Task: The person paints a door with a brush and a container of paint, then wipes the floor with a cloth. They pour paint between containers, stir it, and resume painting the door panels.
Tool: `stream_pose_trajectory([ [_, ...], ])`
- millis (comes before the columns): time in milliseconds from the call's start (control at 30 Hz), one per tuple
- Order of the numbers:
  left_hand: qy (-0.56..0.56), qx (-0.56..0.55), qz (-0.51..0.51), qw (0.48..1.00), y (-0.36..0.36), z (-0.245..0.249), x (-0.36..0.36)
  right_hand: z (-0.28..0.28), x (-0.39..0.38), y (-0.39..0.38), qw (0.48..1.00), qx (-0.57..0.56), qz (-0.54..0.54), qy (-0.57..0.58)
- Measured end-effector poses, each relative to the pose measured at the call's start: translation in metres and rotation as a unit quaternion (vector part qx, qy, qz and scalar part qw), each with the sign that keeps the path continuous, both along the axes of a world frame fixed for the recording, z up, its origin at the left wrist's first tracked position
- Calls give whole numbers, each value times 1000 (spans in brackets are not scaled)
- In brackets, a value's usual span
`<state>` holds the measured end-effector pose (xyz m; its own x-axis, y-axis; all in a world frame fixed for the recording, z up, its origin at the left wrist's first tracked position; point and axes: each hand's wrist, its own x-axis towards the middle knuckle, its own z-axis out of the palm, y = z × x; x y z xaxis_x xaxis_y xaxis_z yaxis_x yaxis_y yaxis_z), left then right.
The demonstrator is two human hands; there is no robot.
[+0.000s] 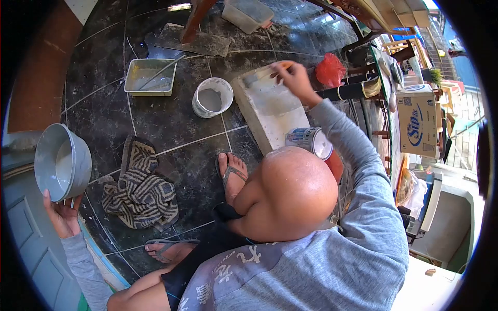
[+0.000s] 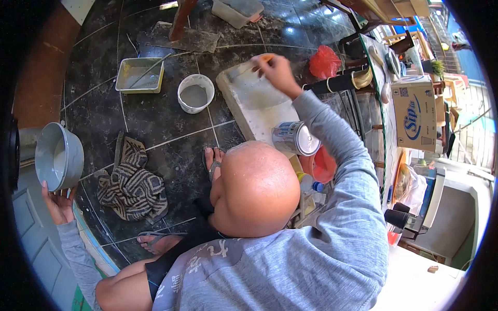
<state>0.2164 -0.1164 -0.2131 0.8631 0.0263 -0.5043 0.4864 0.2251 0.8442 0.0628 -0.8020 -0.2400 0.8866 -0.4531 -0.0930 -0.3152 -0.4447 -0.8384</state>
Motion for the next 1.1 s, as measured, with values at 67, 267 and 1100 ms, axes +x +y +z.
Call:
stream_pose_trajectory([
  [67,0,2,2,1000,-4,4,-3,-4,-5,-54,983,-151,-84,56],
  [267,-1,2,31,1000,-8,8,-3,3,-11,-48,902,-425,42,59],
  [1100,-3,-40,-45,998,-14,-3,-5,46,-50,36,984,-133,50,106],
])
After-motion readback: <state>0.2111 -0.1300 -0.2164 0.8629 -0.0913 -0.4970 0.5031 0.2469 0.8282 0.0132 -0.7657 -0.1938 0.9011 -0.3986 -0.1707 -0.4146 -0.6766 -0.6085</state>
